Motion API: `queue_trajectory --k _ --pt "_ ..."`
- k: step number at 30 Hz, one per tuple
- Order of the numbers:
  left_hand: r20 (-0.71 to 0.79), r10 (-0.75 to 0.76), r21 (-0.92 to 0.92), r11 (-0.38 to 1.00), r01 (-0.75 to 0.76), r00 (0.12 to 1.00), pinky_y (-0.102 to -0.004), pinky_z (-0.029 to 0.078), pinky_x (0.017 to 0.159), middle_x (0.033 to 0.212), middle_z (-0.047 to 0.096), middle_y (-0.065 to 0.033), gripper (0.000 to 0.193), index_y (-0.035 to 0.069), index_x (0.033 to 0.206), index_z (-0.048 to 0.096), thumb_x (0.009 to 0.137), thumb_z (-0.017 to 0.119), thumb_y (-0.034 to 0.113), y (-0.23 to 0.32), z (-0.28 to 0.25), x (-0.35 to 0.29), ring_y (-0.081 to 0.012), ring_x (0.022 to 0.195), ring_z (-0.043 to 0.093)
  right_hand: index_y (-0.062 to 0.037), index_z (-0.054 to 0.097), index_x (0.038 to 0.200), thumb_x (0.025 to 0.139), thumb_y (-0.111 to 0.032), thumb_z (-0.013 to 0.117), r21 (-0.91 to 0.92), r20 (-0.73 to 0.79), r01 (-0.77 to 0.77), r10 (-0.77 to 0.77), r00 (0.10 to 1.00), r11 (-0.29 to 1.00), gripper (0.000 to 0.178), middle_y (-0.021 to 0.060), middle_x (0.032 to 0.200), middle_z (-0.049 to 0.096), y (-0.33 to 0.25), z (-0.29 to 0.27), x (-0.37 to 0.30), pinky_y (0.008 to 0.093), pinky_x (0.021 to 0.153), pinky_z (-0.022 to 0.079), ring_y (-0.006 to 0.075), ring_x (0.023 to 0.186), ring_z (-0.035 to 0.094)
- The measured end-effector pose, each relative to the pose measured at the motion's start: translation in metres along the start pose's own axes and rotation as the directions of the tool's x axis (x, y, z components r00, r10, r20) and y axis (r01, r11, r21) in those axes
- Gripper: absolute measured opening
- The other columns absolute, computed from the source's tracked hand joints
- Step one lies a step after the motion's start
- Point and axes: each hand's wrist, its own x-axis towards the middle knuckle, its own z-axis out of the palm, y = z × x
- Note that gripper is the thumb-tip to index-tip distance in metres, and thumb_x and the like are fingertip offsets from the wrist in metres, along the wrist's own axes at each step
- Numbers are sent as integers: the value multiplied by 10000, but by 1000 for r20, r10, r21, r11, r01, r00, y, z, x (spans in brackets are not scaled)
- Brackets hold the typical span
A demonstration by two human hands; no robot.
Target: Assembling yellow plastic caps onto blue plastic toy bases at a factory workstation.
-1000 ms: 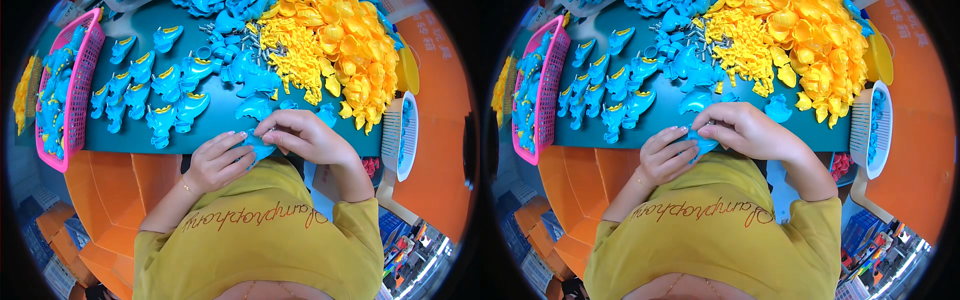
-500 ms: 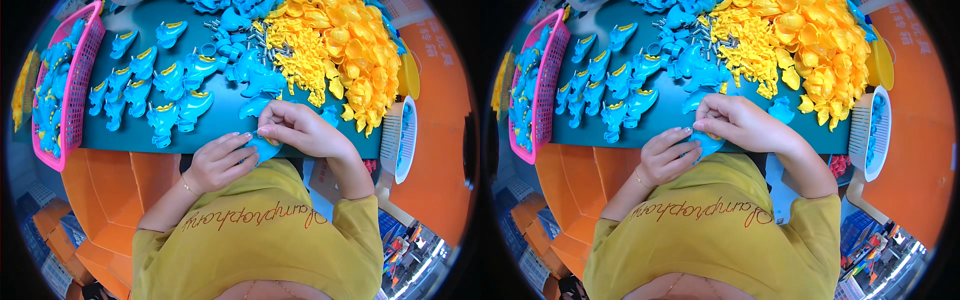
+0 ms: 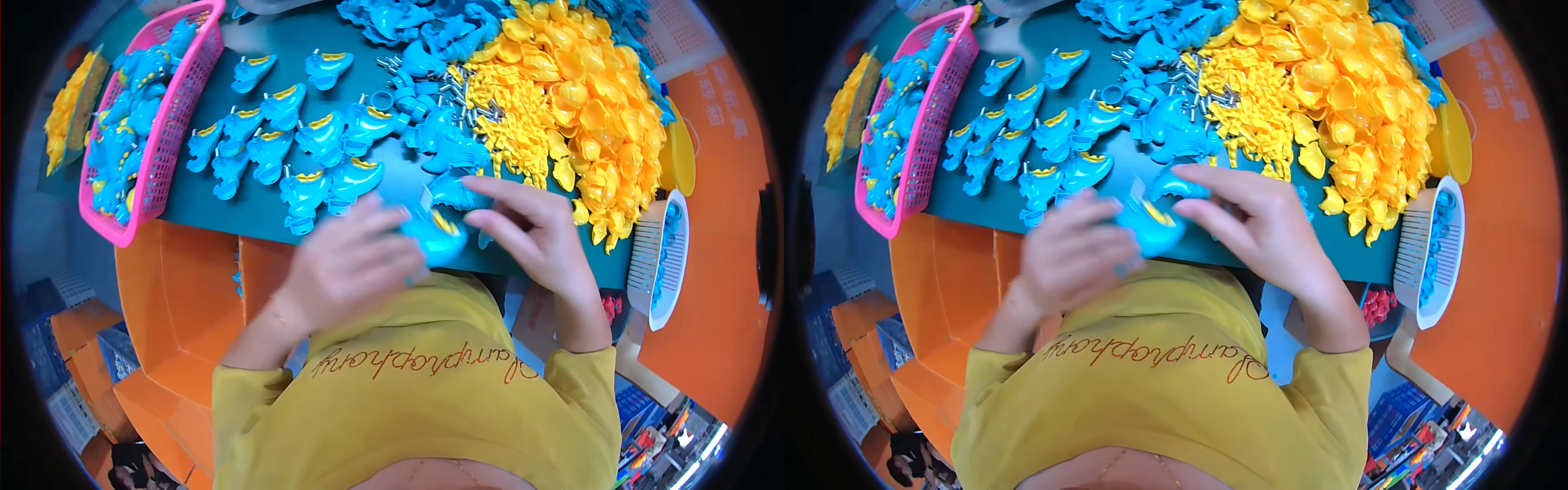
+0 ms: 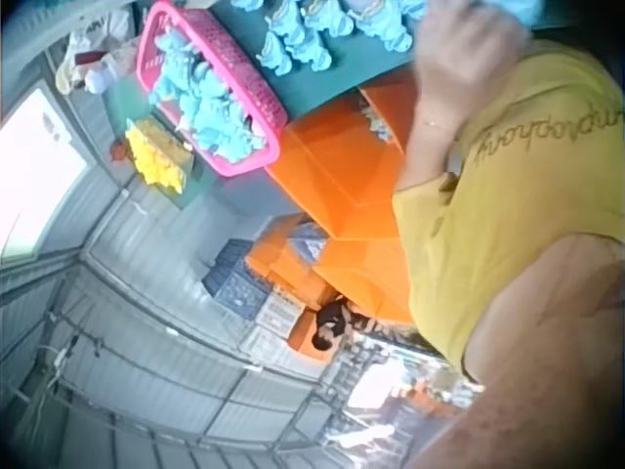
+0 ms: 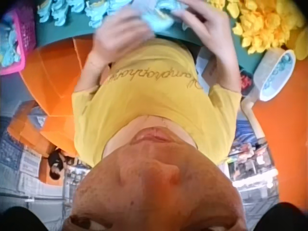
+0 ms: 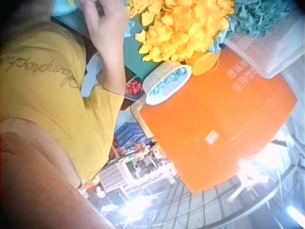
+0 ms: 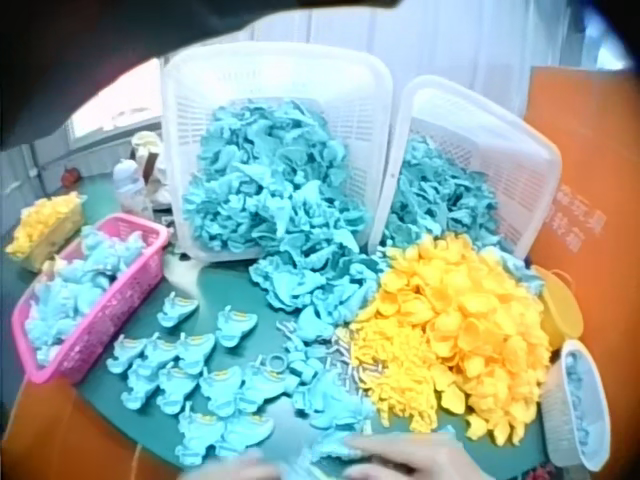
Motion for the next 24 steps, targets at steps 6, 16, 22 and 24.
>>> queue_trajectory --k 6,16,22,24 --pt "-226 -159 392 889 239 961 -435 576 904 1005 769 -114 232 72 1034 824 869 866 230 -102 -78 60 -297 1053 710 3 797 1152 961 -49 774 -35 -231 92 -98 968 995 200 63 916 768 14 -18 -29 250 698 501 114 798 669" --pt "76 -428 592 746 305 900 -439 551 1011 1179 764 -131 390 85 1198 801 958 771 392 -199 -88 91 -311 1175 676 -35 815 1071 939 -102 807 -128 -338 56 -97 936 990 148 70 797 723 46 -29 -62 288 610 466 147 678 632" --pt "88 -89 456 889 39 992 -456 546 1002 1224 748 -110 306 56 1186 755 907 805 172 -89 -72 110 -341 1157 663 -8 803 1064 947 -77 780 -115 -340 -49 7 940 992 138 68 828 720 58 -34 -64 292 694 483 155 756 649" --pt "301 88 297 937 -181 949 -441 531 1008 1241 729 -85 278 82 1103 726 825 745 74 -40 -44 110 -320 1156 664 -11 804 1060 940 -72 786 -120 -348 -53 8 938 991 136 64 819 713 58 -32 -59 290 678 474 149 741 638"
